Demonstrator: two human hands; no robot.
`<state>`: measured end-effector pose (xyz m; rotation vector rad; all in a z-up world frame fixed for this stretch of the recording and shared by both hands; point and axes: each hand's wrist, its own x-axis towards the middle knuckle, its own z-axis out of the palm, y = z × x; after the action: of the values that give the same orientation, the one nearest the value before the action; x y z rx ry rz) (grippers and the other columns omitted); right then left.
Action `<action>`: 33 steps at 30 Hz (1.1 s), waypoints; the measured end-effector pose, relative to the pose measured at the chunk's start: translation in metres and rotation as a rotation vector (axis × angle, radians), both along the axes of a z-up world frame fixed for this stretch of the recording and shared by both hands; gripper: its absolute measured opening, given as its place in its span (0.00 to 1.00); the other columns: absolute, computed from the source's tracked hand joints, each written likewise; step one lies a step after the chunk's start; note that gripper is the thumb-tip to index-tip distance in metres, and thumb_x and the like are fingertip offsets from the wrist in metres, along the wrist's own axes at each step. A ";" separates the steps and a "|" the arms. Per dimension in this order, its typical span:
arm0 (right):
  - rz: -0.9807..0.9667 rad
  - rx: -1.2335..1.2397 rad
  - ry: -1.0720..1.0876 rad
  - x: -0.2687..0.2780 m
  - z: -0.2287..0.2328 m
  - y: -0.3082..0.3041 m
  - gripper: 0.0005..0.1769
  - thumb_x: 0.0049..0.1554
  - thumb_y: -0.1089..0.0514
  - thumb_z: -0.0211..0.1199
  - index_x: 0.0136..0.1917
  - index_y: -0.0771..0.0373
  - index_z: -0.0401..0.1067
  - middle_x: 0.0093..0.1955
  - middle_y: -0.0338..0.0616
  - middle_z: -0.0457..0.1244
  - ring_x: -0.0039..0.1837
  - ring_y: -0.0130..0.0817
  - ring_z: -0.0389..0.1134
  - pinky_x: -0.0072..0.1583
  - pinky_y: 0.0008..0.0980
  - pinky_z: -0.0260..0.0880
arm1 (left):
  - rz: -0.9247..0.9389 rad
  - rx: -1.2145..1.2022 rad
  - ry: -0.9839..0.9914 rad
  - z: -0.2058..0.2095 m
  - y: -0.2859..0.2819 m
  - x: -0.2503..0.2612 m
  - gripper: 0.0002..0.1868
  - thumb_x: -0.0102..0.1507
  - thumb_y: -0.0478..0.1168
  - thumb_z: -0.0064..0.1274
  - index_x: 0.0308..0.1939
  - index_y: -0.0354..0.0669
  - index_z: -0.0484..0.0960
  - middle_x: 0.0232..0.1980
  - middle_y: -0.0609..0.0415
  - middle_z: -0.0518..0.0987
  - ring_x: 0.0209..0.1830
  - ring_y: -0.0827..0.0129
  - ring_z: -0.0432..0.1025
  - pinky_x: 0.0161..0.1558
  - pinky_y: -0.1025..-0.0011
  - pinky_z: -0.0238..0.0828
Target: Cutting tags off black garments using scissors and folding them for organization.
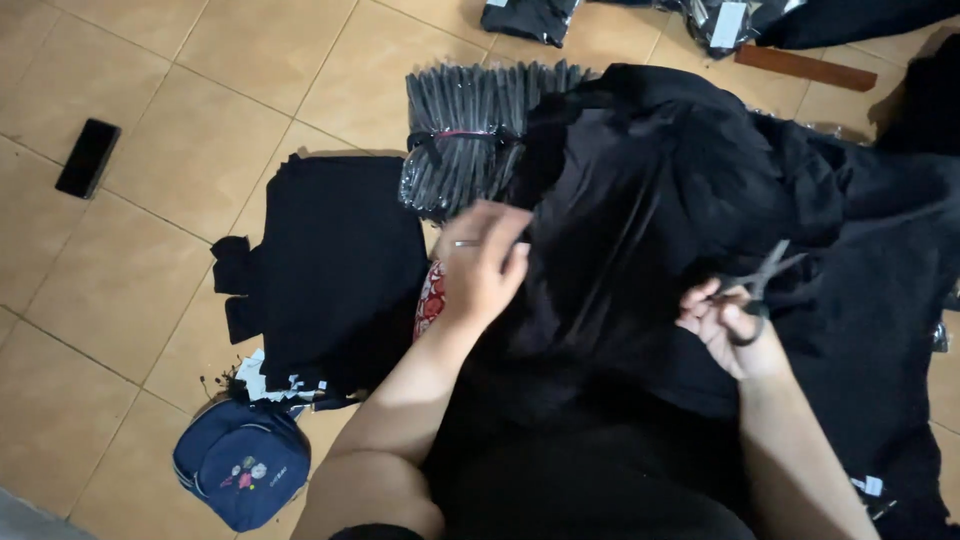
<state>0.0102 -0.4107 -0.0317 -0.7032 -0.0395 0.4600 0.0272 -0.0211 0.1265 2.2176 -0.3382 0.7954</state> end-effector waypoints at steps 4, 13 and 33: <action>0.013 0.176 0.025 0.001 0.004 0.003 0.20 0.62 0.54 0.72 0.64 0.64 0.75 0.62 0.51 0.67 0.60 0.42 0.68 0.64 0.44 0.65 | -0.132 0.274 0.067 -0.083 -0.014 0.026 0.19 0.59 0.41 0.64 0.54 0.48 0.84 0.55 0.55 0.77 0.40 0.59 0.74 0.41 0.64 0.74; -0.041 0.020 -0.120 0.003 -0.026 -0.008 0.29 0.57 0.50 0.62 0.69 0.58 0.68 0.66 0.58 0.67 0.62 0.50 0.72 0.60 0.52 0.72 | 0.143 0.362 -0.033 -0.140 -0.023 0.058 0.07 0.54 0.46 0.65 0.27 0.55 0.83 0.30 0.57 0.72 0.26 0.55 0.68 0.20 0.60 0.63; 0.130 -1.936 -0.887 0.007 0.104 0.145 0.26 0.59 0.42 0.65 0.62 0.61 0.73 0.44 0.49 0.72 0.51 0.45 0.75 0.47 0.39 0.77 | 0.074 -0.577 0.549 -0.085 0.014 0.041 0.05 0.64 0.48 0.60 0.39 0.57 0.88 0.36 0.60 0.86 0.39 0.70 0.79 0.43 0.71 0.79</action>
<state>0.0172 -0.2660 0.0727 -2.7873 -0.5240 0.1366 0.0682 -0.0068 0.0417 1.8017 0.2221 0.2424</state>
